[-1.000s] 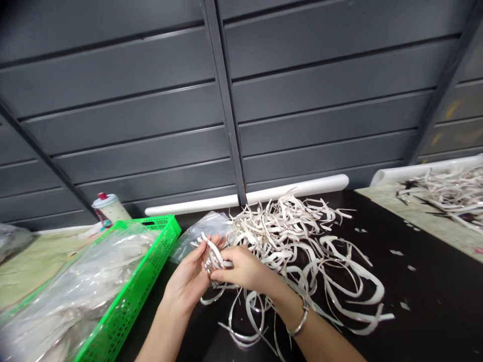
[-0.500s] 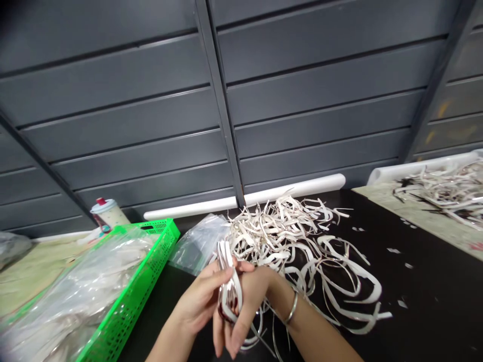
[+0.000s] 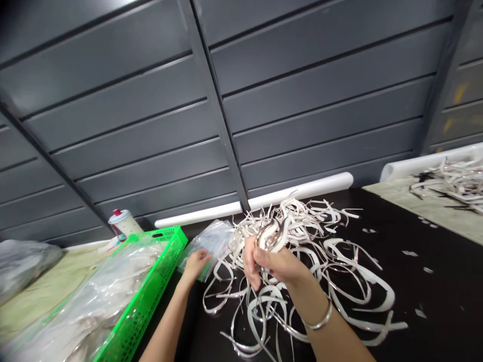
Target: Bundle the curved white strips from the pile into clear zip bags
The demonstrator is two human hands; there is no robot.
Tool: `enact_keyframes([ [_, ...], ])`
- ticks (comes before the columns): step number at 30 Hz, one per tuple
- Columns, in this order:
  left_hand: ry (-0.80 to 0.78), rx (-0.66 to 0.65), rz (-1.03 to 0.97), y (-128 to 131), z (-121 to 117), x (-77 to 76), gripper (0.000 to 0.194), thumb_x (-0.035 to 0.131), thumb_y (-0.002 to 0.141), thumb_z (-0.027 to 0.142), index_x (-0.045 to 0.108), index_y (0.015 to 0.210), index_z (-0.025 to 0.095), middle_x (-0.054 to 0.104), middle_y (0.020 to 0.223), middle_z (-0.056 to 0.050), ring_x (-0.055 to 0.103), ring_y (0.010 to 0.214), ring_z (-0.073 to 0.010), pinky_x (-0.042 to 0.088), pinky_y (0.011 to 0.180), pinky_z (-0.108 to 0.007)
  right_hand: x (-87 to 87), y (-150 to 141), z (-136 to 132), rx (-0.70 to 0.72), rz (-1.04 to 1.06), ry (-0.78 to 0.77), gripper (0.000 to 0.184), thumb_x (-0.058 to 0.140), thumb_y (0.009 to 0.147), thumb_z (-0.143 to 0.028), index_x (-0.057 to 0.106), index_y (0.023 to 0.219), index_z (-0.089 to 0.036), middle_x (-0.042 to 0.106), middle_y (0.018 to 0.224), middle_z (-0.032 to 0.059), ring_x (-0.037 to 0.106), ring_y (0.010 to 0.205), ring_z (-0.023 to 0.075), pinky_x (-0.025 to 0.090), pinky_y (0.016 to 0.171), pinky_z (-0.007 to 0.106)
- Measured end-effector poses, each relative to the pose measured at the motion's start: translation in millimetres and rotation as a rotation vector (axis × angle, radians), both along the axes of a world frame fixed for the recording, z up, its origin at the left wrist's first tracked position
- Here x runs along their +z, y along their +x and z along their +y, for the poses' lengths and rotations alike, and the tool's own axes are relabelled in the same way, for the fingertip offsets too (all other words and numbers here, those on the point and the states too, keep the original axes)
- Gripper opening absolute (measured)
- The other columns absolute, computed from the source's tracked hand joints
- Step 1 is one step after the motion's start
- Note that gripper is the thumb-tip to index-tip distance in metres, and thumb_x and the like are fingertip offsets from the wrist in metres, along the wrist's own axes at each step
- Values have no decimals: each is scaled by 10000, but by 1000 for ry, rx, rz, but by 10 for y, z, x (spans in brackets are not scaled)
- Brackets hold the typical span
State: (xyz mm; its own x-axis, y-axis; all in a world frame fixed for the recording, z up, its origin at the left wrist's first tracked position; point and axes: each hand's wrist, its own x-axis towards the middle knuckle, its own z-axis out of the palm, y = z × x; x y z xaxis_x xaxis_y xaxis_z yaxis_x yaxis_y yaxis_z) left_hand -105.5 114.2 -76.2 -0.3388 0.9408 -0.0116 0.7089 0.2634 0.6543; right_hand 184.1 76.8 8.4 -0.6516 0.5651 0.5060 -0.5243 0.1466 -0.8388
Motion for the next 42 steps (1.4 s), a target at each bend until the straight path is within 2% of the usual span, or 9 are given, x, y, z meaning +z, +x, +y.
enact_keyframes([
  [4,-121,22,252,-128,56,-294,205,601,819,290,599,940,125,611,1025,-67,570,957,-205,423,877,-430,55,35,-47,38,12,77,432,556,796,-584,536,649,-178,486,451,-44,462,378,81,362,388,191],
  [10,-136,-19,428,-80,36,-441,255,498,887,345,582,995,130,605,1013,-66,575,938,-197,435,861,-424,119,9,-90,37,-5,69,403,564,812,-537,564,684,-154,507,475,-37,464,392,68,380,401,179],
  [14,-101,-50,413,99,-34,-513,265,491,893,351,579,1012,132,613,987,-62,588,914,-192,459,835,-415,136,-23,-116,-6,-14,23,387,578,804,-522,568,674,-158,507,462,-41,461,384,72,353,368,174],
  [20,-2,-56,243,336,-116,-650,259,499,892,352,585,991,128,623,916,-41,607,786,-151,510,718,-342,153,-90,-196,-59,-45,-80,402,594,780,-538,546,636,-166,480,439,-48,430,371,78,340,380,200],
  [24,94,-8,139,371,-152,-677,251,462,910,340,585,887,123,614,791,-15,593,684,-127,493,652,-296,85,-254,-216,-163,-123,-157,425,614,746,-566,521,631,-168,440,408,-62,388,379,73,299,401,205],
  [28,178,-11,118,411,-160,-672,202,478,880,312,551,781,151,597,666,-7,600,675,-169,425,640,-271,-16,-404,-179,-219,-178,-200,445,628,723,-588,500,646,-168,404,394,-76,334,382,62,236,408,203],
  [32,168,-22,177,437,-165,-661,165,566,810,313,543,840,152,637,790,-71,616,787,-225,393,683,-288,-53,-407,-152,-193,-223,-182,429,622,741,-573,506,667,-166,411,414,-73,337,397,65,246,426,210],
  [37,103,-21,229,428,-157,-650,165,416,884,234,553,825,163,651,892,-124,620,873,-249,381,738,-312,-59,-370,-111,-227,-227,-166,427,601,750,-584,495,660,-180,406,418,-70,342,402,78,255,428,221],
  [42,128,17,194,377,-194,-587,213,330,910,199,524,827,164,648,822,-124,628,803,-245,392,698,-311,-173,-445,22,-367,-287,-111,428,566,765,-592,510,674,-177,411,446,-62,345,423,85,260,436,231],
])
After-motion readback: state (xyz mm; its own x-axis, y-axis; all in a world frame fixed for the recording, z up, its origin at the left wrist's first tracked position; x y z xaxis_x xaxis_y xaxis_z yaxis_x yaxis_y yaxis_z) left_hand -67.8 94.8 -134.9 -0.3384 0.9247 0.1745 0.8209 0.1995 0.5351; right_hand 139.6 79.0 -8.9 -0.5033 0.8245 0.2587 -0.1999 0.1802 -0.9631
